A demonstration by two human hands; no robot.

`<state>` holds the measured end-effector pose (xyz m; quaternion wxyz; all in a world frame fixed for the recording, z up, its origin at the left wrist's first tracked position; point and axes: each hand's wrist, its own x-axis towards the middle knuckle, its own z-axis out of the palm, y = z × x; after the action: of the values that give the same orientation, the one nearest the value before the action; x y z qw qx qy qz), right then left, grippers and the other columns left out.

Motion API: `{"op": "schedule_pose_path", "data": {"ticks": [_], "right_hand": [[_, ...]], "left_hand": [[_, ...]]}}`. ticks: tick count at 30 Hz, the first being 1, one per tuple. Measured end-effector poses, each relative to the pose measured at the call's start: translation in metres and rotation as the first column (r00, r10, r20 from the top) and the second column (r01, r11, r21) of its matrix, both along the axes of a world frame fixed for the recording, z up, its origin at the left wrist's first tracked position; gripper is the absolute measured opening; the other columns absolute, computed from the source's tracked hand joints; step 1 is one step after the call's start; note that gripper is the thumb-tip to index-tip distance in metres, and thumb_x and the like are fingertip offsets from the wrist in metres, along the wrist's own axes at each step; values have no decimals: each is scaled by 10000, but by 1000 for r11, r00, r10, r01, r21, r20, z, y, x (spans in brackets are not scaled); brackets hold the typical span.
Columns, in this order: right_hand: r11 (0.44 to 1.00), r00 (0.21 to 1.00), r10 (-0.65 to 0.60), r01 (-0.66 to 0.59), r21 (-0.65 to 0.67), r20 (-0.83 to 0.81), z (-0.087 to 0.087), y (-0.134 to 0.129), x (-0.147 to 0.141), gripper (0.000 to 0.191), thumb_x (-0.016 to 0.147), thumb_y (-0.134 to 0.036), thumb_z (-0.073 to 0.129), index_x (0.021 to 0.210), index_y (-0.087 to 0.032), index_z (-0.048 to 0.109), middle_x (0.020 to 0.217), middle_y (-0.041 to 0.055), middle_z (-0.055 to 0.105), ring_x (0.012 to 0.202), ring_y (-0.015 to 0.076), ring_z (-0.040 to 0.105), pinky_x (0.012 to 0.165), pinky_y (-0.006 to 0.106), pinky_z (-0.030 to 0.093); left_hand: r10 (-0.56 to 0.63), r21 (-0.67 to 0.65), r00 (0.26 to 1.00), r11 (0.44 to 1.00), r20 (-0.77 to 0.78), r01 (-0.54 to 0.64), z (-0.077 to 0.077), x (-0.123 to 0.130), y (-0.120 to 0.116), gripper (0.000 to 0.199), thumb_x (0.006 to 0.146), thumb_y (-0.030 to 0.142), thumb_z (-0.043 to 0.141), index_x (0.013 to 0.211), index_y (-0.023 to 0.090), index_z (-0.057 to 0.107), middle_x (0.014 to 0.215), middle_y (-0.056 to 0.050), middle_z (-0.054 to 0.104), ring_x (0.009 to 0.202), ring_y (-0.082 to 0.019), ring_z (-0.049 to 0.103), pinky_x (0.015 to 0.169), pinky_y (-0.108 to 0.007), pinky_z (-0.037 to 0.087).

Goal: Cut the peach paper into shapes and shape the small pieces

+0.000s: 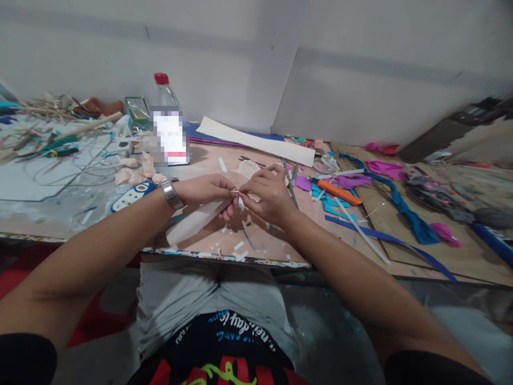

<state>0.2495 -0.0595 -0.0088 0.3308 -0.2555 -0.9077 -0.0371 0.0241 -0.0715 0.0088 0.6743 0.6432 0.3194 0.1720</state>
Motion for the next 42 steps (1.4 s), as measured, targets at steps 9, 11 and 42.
{"op": "schedule_pose_path", "data": {"ticks": [9,11,42], "right_hand": [[996,999,32,-34,82,26,2,0,3,167,1003,-302,598,947,-248,745,917,-6,798,966,200,629,1069,464,216],[998,1000,21,-22,55,24,1,0,4,172,1005,-311,593,956,-252,747,924,-2,798,973,206,626,1077,469,209],[945,992,-118,97,-312,-50,-4,6,0,122,931,-316,661,913,-230,746,907,37,750,1029,254,585,1027,477,236]], "left_hand": [[78,-142,995,987,57,-70,1,-1,2,358,917,443,692,824,97,717,713,-119,747,598,-175,691,616,-279,569],[74,-89,996,994,59,-68,1,-1,1,359,929,444,685,818,104,700,705,-102,740,593,-160,684,608,-258,553],[445,909,818,360,-365,209,-6,0,6,269,961,183,493,853,194,740,800,-11,777,721,-159,683,676,-262,389]]}}
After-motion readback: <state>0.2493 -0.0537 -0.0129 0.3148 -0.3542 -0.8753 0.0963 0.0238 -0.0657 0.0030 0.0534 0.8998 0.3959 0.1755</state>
